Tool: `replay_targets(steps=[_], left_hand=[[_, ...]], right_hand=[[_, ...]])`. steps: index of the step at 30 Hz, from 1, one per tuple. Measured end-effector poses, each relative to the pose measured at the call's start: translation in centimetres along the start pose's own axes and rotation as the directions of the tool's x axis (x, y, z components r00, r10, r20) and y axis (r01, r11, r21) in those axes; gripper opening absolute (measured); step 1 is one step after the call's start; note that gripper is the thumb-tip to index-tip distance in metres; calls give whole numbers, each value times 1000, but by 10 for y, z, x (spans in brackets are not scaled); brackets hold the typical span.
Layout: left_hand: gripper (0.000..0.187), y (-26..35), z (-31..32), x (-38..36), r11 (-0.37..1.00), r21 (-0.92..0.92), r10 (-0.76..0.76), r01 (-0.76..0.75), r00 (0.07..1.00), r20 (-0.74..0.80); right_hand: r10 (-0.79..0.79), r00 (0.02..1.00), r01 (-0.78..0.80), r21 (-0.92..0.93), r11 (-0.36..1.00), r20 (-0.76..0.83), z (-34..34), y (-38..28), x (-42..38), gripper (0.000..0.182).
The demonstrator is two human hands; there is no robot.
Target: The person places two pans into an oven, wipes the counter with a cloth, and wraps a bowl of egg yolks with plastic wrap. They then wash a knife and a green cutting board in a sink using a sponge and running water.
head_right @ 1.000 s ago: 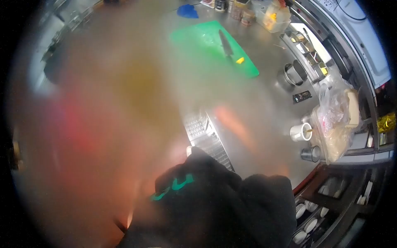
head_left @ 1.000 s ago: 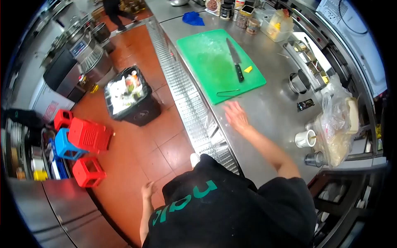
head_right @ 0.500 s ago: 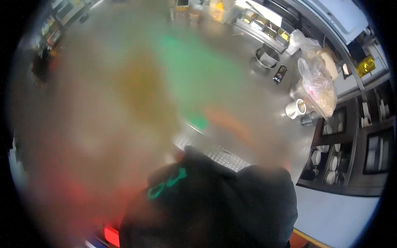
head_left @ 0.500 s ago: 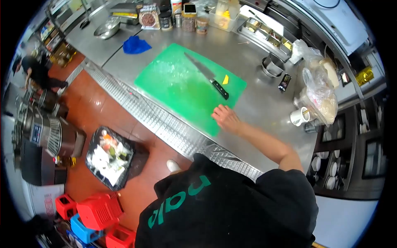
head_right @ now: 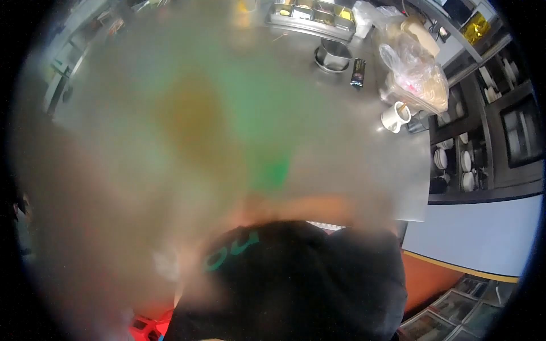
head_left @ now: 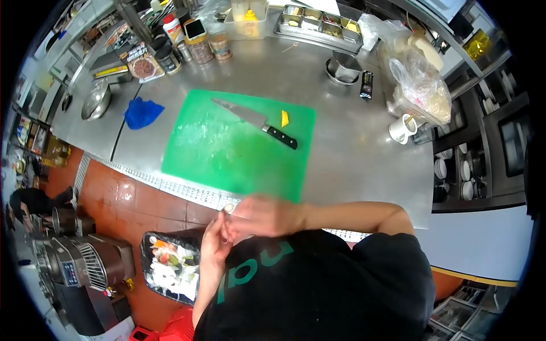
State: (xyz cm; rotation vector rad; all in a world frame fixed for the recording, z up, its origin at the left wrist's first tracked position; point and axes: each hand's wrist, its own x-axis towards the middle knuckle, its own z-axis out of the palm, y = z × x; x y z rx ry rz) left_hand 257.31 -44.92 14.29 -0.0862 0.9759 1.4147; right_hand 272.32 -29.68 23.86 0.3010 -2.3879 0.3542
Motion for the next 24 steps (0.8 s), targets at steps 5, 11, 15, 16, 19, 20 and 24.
replay_targets(steps=[5, 11, 15, 16, 19, 20, 24], left_hand=[[20, 15, -25, -6, 993, -45, 104, -106, 993, -55], [19, 17, -15, 8, 986, -143, 43, -82, 965, -259], [18, 18, 8, 21, 981, -187, -4, -60, 946, -324], [19, 19, 12, 23, 983, -181, -20, -41, 947, -319], [20, 24, 16, 29, 988, -154, -42, -12, 939, -341], [20, 26, 17, 31, 991, -136, -46, -3, 932, -360], [21, 29, 23, 42, 991, -131, -85, 37, 921, -381]], right_hand=[[986, -1, -898, 434, 72, -166, -15, 177, -183, 17], [863, -405, -694, 716, -74, -303, -97, 327, -306, 20], [797, -527, -572, 817, -75, -295, -111, 360, -282, 17], [818, -506, -595, 797, -104, -272, -107, 370, -291, 23], [864, -468, -615, 770, -168, -185, -100, 391, -302, 38], [858, -473, -599, 787, -146, -201, -94, 392, -289, 44], [937, -308, -582, 812, -48, -166, -43, 411, -274, 61]])
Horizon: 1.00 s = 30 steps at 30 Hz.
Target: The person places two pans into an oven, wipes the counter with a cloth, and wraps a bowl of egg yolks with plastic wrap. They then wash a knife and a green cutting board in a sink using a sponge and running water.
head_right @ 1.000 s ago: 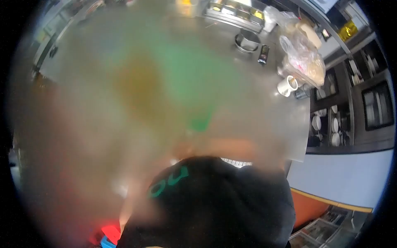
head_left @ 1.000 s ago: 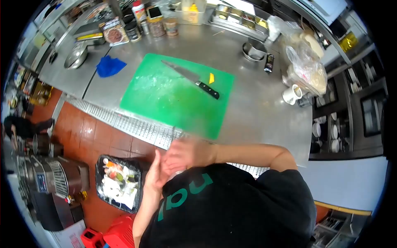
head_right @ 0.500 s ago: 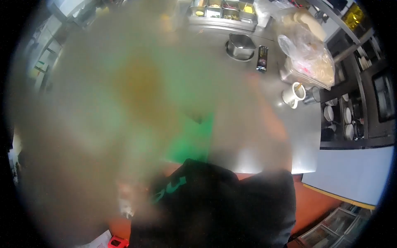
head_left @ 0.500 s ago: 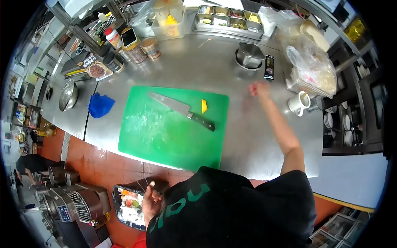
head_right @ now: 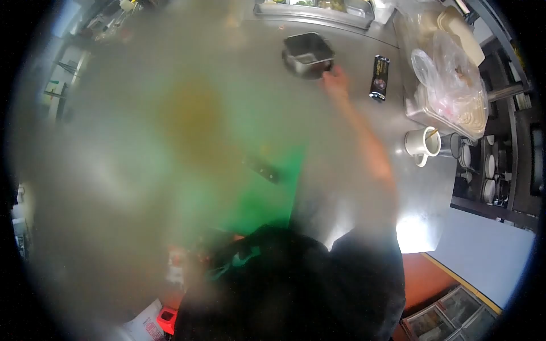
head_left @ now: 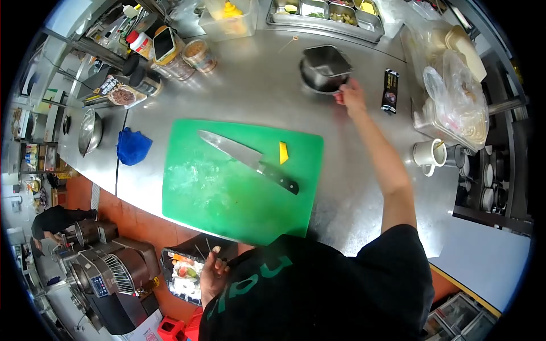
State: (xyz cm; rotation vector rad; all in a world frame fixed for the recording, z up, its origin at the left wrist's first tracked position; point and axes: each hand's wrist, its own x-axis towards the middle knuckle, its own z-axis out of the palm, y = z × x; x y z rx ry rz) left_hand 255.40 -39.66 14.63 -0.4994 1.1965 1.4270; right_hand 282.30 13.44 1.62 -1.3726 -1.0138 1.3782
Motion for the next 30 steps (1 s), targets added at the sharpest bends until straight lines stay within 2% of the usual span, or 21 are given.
replay_targets(steps=[1, 3, 4, 6, 10, 11, 12, 15, 18, 20, 21, 23, 26, 27, 29, 30], left_hand=[[21, 0, 4, 1, 1000, 0, -4, 4, 1000, 21], [21, 0, 12, -2, 1000, -8, 3, -2, 1000, 26], [21, 1, 18, -3, 1000, 4, 4, -4, 1000, 16], [21, -1, 24, -5, 1000, 18, 20, -20, 1000, -15], [22, -5, 18, -7, 1000, -6, 30, -30, 1000, -9], [22, -6, 17, -6, 999, 5, 40, -40, 999, 13], [23, -8, 15, -6, 999, 17, 48, -49, 998, 31], [24, -13, 16, -7, 998, 33, 48, -50, 997, 58], [24, -15, 15, -7, 999, 20, 32, -32, 999, 8], [26, -16, 9, -5, 1000, 14, 28, -27, 1000, -10], [26, -18, 7, -5, 999, -4, 44, -45, 999, -17], [26, -16, 6, -3, 999, -31, 21, -20, 999, 31], [25, -15, 11, -1, 1000, -24, 20, -19, 1000, 9], [25, -16, 10, 1, 1000, -4, 11, -11, 1000, 5], [25, -16, 12, 2, 1000, 16, 13, -13, 1000, 2], [25, -14, 14, 2, 999, 34, 25, -25, 1000, 18]], right_hand=[[-28, 998, 29, -17, 999, 48, 15, 16, 8, 62], [-73, 970, 117, -179, 977, 234, 45, 44, 29, 66], [-97, 963, 144, -173, 974, 251, 62, 57, 33, 66], [59, 986, -57, -15, 998, 154, 114, -8, -48, 66], [107, 964, -113, 9, 994, 244, 166, -6, -66, 66], [117, 960, -121, 0, 993, 255, 176, 18, -47, 66], [-1, 957, 15, -44, 999, 290, 191, 61, -15, 67], [-83, 944, 126, -120, 985, 318, 214, 75, -19, 67], [-54, 935, 106, -132, 986, 349, 225, 46, -30, 67], [195, 934, -179, -80, 981, 298, 223, 9, -60, 66], [192, 927, -174, -84, 981, 322, 223, 0, -66, 66], [272, 903, -278, -29, 960, 333, 220, -9, -70, 63], [281, 829, -303, -33, 952, 484, 220, 0, -61, 59], [295, 824, -313, -46, 949, 485, 218, -1, -64, 59], [291, 673, -303, -104, 947, 680, 206, -9, -67, 56], [322, 703, -259, -193, 946, 634, 201, -26, -84, 48]])
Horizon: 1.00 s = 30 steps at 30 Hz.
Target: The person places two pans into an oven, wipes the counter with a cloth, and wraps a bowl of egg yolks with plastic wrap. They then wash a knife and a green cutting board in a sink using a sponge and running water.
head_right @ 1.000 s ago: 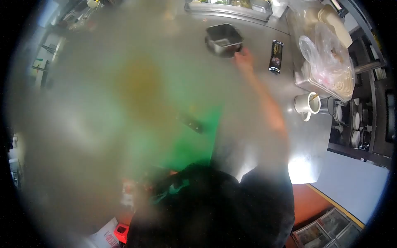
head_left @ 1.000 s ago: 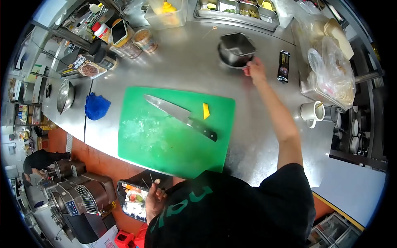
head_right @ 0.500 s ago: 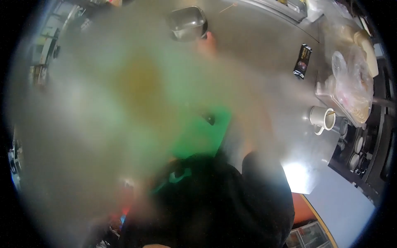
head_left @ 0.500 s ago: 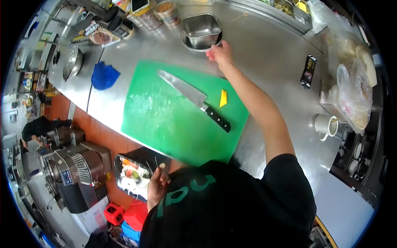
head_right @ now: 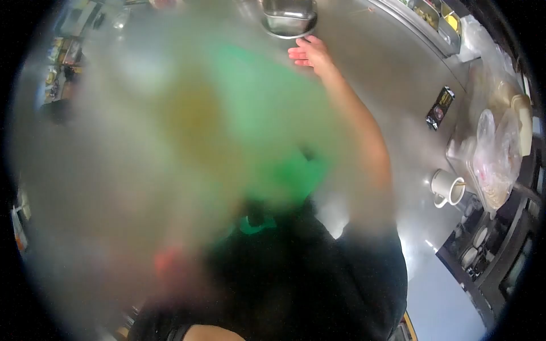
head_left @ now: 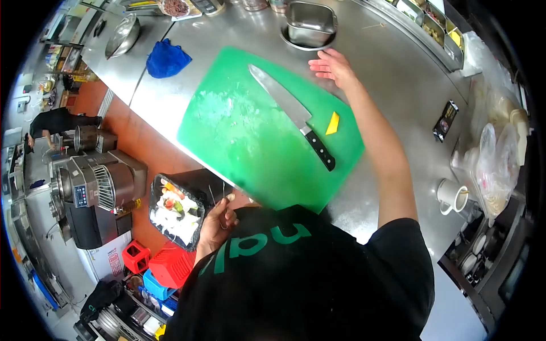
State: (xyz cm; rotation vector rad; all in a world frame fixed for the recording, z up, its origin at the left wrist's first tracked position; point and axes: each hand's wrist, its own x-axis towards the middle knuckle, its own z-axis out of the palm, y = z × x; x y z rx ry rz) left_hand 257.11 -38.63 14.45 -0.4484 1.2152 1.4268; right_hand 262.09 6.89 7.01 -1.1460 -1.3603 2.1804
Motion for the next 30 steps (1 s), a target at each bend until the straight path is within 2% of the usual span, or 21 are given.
replay_targets(steps=[1, 2, 3, 4, 5, 6, 7, 8, 9, 11, 12, 15, 17, 18, 19, 20, 21, 23, 24, 27, 30], left_hand=[[25, 1, 0, -1, 1000, 19, 13, -13, 1000, 17], [25, 1, -1, -3, 1000, 19, 1, -1, 1000, 15], [25, 1, 0, -1, 999, 7, 41, -41, 999, 19], [25, 1, 2, -1, 997, -5, 82, -81, 996, 21], [25, 3, 6, -2, 997, -11, 76, -76, 997, 22], [24, 5, 13, -4, 995, 17, 100, -100, 995, -16], [24, 6, 16, -5, 991, 48, 124, -122, 991, -52], [23, 5, 10, -2, 992, 42, 119, -119, 993, -9], [23, 4, 8, 1, 992, 38, 117, -117, 993, -2], [23, 3, 8, 6, 989, 70, 130, -132, 991, 38], [21, 6, 20, 2, 992, 66, 110, -108, 993, -32], [20, 6, 14, 10, 989, 122, 79, -84, 996, 48], [20, 9, 18, 8, 983, 160, 86, -85, 996, 4], [21, 11, 18, 7, 977, 186, 107, -106, 994, 8], [22, 13, 17, 5, 969, 213, 124, -124, 992, 10], [22, 14, 16, 4, 969, 208, 132, -131, 991, 10], [22, 14, 16, 4, 970, 201, 134, -136, 991, 26], [23, 15, 15, 6, 971, 191, 133, -140, 990, 49], [23, 15, 15, 6, 972, 193, 129, -133, 991, 31], [24, 16, 11, 9, 976, 174, 124, -129, 991, 40], [23, 25, 1, 15, 970, 174, 157, -168, 985, 78]], right_hand=[[9, 1000, -9, -2, 1000, -8, -1, 7, -11, 48], [-222, 974, 205, -265, 942, -38, -2, 16, -21, 43], [-446, 895, 384, -513, 768, 1, -2, 21, -31, 38], [-555, 830, 488, -560, 670, 59, -4, 32, -52, 28], [-488, 872, 441, -509, 739, 48, -2, 40, -81, 24], [-472, 879, 413, -610, 676, 72, 6, 42, -114, 22], [-456, 885, 386, -701, 600, 97, 14, 45, -146, 19], [-477, 864, 351, -875, 335, 164, 29, 44, -173, 18], [-498, 852, 331, -902, 277, 160, 32, 59, -187, 22], [-657, 734, 341, -929, 142, 169, 41, 73, -203, 26], [-658, 734, 340, -930, 137, 172, 41, 77, -203, 26], [-559, 826, 301, -896, 327, 74, 40, 92, -204, 31], [-487, 873, 279, -853, 440, 34, 43, 98, -198, 34], [-495, 868, 295, -852, 433, 49, 39, 100, -196, 34], [-157, 986, 165, -418, 893, 53, 30, 104, -197, 33], [-7, 988, 29, -138, 990, 154, 32, 102, -203, 33], [143, 957, -176, 115, 978, 251, 35, 99, -209, 33], [126, 890, -295, 344, 892, 438, 51, 90, -228, 34], [75, 882, -266, 360, 894, 465, 56, 92, -231, 33], [65, 885, -227, 306, 925, 460, 72, 99, -238, 34], [124, 878, -294, 315, 903, 462, 90, 106, -241, 34]])
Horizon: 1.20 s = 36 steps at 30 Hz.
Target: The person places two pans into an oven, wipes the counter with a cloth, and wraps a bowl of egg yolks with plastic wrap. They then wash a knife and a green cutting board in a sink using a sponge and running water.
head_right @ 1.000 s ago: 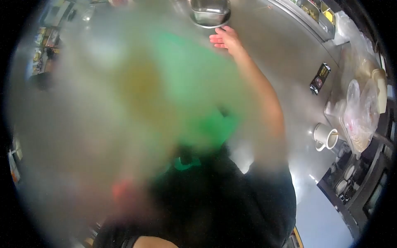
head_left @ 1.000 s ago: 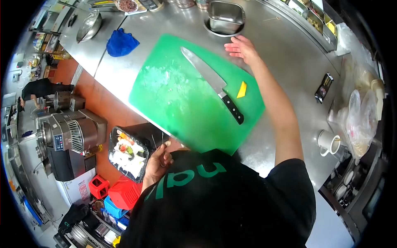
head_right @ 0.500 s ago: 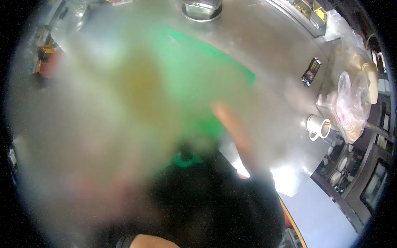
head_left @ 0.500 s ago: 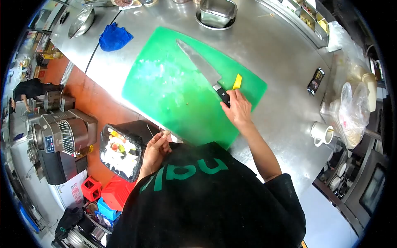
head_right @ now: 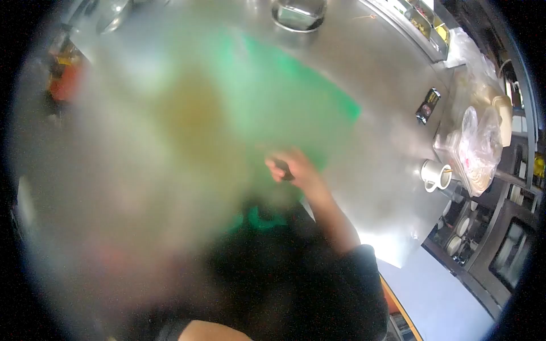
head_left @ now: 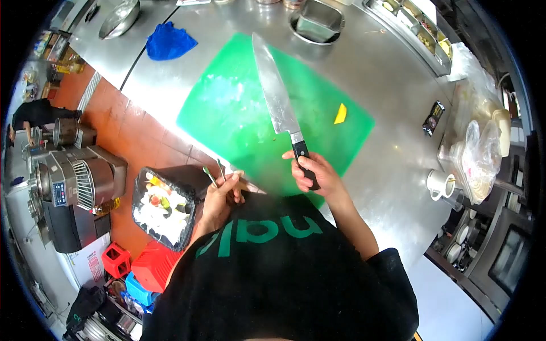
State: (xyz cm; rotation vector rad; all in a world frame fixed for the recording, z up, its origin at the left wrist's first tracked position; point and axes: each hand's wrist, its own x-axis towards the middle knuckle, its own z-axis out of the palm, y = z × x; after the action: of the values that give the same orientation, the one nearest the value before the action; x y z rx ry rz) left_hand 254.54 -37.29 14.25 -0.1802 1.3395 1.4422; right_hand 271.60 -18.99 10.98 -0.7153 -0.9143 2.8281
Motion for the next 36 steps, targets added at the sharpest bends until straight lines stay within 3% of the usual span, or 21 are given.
replay_targets(steps=[3, 7, 10, 12, 16, 20, 23, 27, 28, 30, 33, 36], left_hand=[[21, 18, -11, 14, 990, 52, 129, -133, 989, 70], [17, 75, -10, 20, 984, 45, 169, -171, 984, 50], [16, 104, -26, 30, 968, 43, 240, -248, 960, 146], [16, 117, -38, 37, 930, 97, 330, -355, 921, 208], [17, 151, -55, 36, 937, 132, 298, -324, 937, 184], [19, 172, -76, 48, 941, 121, 279, -317, 925, 258], [20, 175, -86, 54, 957, 120, 218, -264, 928, 303], [14, 174, -90, 60, 898, 179, 345, -401, 897, 277], [10, 174, -90, 61, 833, 238, 437, -500, 857, 272], [8, 177, -88, 57, 752, 294, 527, -589, 806, 269], [10, 179, -82, 49, 707, 359, 539, -609, 793, 282], [7, 174, -78, 48, 681, 305, 589, -666, 746, 311]], right_hand=[[58, 998, -59, 39, 997, 35, 19, 0, 13, 35], [7, 999, -6, -4, 1000, 45, 35, 6, 32, 36], [-29, 998, 30, -19, 999, 57, 64, 4, 48, 36], [-77, 995, 85, -142, 986, 63, 84, 5, 62, 36], [-104, 995, 102, -229, 968, 5, 119, 10, 91, 37], [-124, 991, 106, -291, 951, -42, 151, 15, 114, 39], [-179, 981, 159, -238, 958, -68, 163, 31, 127, 39], [-234, 962, 203, -206, 957, -138, 173, 40, 134, 36], [-243, 958, 209, -207, 956, -153, 173, 41, 133, 36], [-274, 932, 211, -261, 942, -235, 165, 48, 132, 34], [-307, 900, 175, -387, 905, -311, 147, 54, 125, 31], [-328, 887, 103, -553, 827, -325, 134, 49, 120, 28]])
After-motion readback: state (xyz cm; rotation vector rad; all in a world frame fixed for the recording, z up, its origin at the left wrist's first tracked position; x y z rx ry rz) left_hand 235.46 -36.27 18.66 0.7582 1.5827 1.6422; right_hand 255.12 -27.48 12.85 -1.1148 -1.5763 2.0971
